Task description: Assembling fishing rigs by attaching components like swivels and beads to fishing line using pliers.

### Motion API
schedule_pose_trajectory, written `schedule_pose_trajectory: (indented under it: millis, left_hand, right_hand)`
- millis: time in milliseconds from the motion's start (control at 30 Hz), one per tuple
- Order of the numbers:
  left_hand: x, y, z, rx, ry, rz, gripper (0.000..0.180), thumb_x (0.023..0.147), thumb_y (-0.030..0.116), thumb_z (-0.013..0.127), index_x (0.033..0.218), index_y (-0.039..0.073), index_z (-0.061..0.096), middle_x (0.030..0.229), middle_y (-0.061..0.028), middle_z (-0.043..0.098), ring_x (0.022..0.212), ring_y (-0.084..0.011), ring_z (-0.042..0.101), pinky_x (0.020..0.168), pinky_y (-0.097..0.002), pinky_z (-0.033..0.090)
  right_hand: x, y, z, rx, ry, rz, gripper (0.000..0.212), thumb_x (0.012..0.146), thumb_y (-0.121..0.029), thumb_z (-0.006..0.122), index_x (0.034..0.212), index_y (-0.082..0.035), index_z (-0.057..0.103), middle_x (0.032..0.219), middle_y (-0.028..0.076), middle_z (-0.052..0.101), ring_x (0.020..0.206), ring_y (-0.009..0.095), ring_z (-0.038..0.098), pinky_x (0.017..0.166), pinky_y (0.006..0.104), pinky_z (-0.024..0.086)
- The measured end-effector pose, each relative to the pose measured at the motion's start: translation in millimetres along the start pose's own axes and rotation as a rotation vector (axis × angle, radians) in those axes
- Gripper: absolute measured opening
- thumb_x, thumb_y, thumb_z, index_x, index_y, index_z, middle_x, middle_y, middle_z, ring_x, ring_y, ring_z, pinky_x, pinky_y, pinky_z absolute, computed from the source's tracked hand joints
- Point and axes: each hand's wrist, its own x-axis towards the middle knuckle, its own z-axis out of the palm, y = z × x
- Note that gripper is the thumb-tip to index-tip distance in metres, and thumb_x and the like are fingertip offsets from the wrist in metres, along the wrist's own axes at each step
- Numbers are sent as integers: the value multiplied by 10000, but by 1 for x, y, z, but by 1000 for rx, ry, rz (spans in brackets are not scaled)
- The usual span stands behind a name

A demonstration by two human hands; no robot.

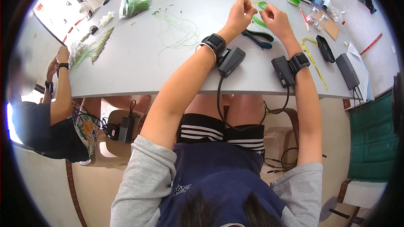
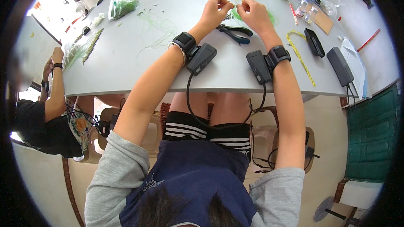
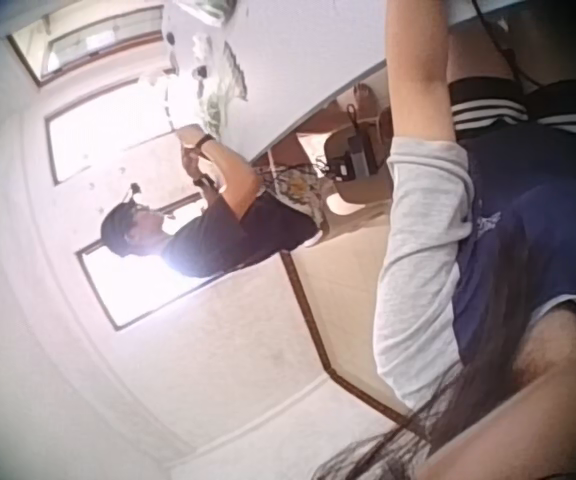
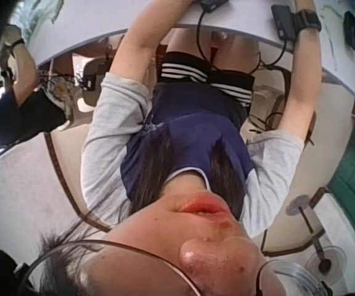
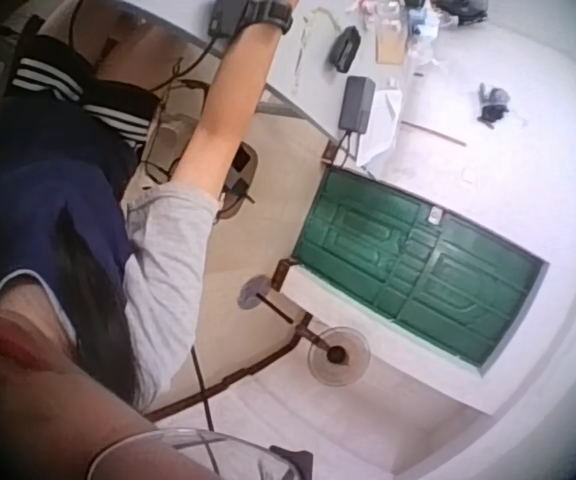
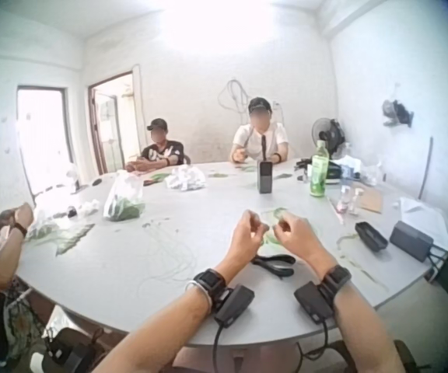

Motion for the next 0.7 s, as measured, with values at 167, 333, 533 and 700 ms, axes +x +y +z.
schedule_pose_trajectory:
  millis: [167,333,533,700]
  left_hand:
    - [0,0,1,-3,-8,13,201,749,55,613,789,21,420,723,-35,481,677,-112,492,649,-243,435]
    - [0,-2,0,16,0,29,199,748,52,610,787,19,418,725,-34,467,678,-118,484,651,-246,432]
    - [0,-1,1,3,-2,34,192,757,52,602,786,19,415,725,-39,469,689,-124,507,642,-248,429]
    - [1,-2,3,-36,-7,-7,190,769,54,588,771,18,402,712,-44,472,703,-136,556,635,-247,430]
  right_hand:
    - [1,-2,-1,-79,-35,-9,260,762,-204,563,653,0,445,529,139,457,479,260,444,481,344,367]
    - [0,-1,-1,-80,-53,-4,302,785,-224,574,658,-2,412,512,87,369,472,177,336,453,303,313]
    - [-1,0,-2,-51,-22,-10,301,763,-221,580,640,-1,416,510,105,394,464,210,366,454,321,326]
    - [-1,-2,-3,-42,8,-27,292,743,-218,583,632,-2,421,509,132,423,463,268,406,462,342,346]
